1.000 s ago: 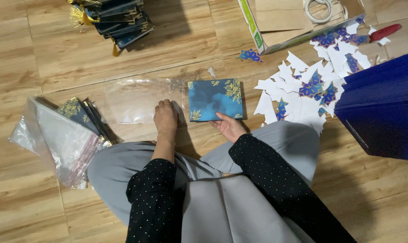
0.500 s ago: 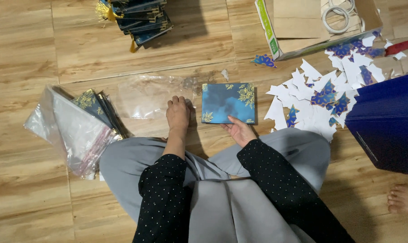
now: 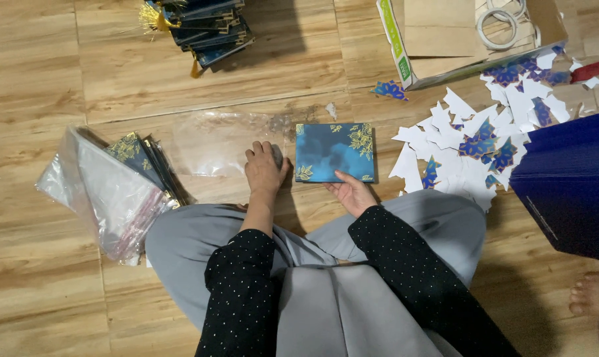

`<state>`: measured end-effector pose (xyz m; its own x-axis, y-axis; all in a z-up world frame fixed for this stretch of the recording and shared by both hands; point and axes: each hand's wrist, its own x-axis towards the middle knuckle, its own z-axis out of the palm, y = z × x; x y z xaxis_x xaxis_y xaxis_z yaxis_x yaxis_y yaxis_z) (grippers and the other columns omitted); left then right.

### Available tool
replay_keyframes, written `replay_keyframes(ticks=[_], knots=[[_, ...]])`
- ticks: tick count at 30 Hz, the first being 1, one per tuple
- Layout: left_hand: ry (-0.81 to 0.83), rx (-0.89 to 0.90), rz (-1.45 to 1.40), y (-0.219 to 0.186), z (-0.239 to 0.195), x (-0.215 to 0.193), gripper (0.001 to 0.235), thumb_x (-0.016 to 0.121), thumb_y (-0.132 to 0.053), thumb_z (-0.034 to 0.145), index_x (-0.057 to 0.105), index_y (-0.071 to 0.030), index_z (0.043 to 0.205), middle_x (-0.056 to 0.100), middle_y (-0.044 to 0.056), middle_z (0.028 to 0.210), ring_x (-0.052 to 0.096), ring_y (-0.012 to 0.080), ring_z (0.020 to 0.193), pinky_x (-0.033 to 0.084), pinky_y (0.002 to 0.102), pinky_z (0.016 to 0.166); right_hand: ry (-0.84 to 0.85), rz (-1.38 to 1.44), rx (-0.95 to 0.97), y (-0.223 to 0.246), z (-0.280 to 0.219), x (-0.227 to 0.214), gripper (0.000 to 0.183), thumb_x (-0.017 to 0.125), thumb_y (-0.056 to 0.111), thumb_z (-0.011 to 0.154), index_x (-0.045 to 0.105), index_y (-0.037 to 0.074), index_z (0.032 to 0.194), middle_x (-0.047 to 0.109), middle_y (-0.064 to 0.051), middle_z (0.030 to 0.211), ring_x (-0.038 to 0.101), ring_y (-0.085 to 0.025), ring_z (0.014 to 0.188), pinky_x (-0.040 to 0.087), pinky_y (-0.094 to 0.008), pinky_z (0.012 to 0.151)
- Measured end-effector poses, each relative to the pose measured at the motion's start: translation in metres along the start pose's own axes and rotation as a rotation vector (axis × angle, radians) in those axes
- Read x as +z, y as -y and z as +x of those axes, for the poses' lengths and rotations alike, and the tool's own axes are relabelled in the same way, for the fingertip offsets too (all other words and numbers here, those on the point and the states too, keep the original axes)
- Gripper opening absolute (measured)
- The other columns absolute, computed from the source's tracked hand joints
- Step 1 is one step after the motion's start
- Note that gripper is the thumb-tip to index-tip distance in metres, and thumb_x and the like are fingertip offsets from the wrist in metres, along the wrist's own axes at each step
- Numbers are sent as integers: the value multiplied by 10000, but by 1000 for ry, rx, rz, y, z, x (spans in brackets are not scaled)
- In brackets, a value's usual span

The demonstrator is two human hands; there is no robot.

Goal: The person is manually packaging blue books into clear plastic sleeves while sitting on the floor.

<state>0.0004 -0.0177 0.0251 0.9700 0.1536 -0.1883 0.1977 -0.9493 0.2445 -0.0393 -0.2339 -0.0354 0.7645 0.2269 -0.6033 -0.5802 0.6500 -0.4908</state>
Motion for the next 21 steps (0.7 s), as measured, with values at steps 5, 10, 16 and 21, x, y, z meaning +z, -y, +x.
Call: replay_keyframes(ticks=[5, 10, 16, 21], knots=[[-134, 33, 18, 25, 21, 56, 193, 631, -218, 750, 529, -96, 859, 491, 63, 863, 538, 260, 888, 532, 335, 670, -6, 9, -2, 0, 1, -3, 328, 679, 113, 756, 532, 125, 1049, 626, -54, 1009, 607, -195, 923, 456, -344, 917], [-84, -109, -357, 31, 20, 48, 64, 622, -172, 783, 586, -120, 789, 553, 57, 791, 598, 259, 805, 524, 357, 678, -10, 20, -2, 0, 1, -3, 338, 677, 113, 756, 532, 126, 1062, 626, -56, 1019, 604, -193, 927, 454, -344, 918], [-31, -180, -607, 19, 8, 26, 51, 623, -190, 780, 598, -146, 771, 593, 84, 791, 617, 303, 820, 516, 397, 693, -1, -12, 22, 5, -8, 9, 287, 667, 122, 756, 545, 124, 1015, 644, -40, 957, 619, -172, 866, 478, -301, 855], [-87, -59, -592, 0, -9, -11, 81, 564, -164, 795, 565, -86, 772, 566, 129, 757, 610, 330, 797, 513, 402, 664, -3, -46, 33, 2, 0, -2, 243, 652, 128, 761, 548, 128, 980, 660, -36, 912, 631, -160, 808, 488, -256, 765]])
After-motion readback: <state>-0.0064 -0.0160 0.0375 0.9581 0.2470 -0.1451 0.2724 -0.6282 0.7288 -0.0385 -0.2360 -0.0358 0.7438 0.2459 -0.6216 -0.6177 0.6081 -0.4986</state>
